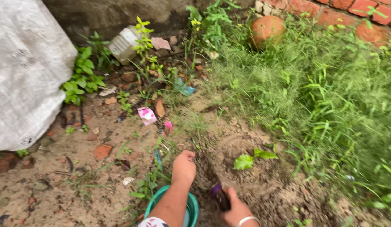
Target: The person digs a small hole in the dirt using a trowel, places a seedling into the hole, and then fills the hole back in with dirt and water from a small green bucket.
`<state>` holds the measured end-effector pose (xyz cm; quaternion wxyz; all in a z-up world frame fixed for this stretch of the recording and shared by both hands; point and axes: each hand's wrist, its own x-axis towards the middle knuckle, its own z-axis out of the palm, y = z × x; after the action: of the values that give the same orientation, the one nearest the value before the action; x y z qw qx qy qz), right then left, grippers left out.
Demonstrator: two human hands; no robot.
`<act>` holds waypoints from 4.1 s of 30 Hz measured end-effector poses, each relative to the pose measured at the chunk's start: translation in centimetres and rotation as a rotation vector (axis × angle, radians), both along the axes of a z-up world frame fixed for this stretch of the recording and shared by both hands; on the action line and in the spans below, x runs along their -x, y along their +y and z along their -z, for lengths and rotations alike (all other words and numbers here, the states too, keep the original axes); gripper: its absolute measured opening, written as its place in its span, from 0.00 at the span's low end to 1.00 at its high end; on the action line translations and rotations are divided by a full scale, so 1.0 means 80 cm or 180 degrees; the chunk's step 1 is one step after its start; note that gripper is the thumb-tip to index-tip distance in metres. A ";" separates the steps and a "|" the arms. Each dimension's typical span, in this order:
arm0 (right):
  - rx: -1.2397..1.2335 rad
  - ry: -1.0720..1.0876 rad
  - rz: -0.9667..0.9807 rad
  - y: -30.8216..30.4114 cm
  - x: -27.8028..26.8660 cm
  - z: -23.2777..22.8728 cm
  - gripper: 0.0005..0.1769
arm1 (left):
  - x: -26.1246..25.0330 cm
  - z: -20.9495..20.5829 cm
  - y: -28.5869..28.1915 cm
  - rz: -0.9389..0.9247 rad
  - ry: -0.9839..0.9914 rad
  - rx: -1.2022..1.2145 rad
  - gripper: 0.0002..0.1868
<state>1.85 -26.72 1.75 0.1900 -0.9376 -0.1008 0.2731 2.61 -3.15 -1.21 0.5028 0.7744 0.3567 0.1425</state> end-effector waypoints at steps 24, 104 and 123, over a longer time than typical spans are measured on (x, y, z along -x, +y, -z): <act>-0.2563 0.2103 0.2761 -0.234 -0.094 0.149 0.23 | -0.015 -0.039 -0.103 0.1146 0.0358 -0.0041 0.11; 0.0349 -0.0056 0.0339 -0.218 -0.075 0.015 0.36 | -0.042 0.041 -0.150 0.0899 0.0485 0.0191 0.06; 0.1119 -0.0799 0.0365 -0.211 -0.086 -0.007 0.26 | -0.113 0.078 -0.271 0.1019 -0.0316 0.0781 0.05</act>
<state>8.73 -43.58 2.34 0.0249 -0.9872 -0.0210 0.1564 11.63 -24.84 -7.44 0.6265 0.7462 0.2185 0.0542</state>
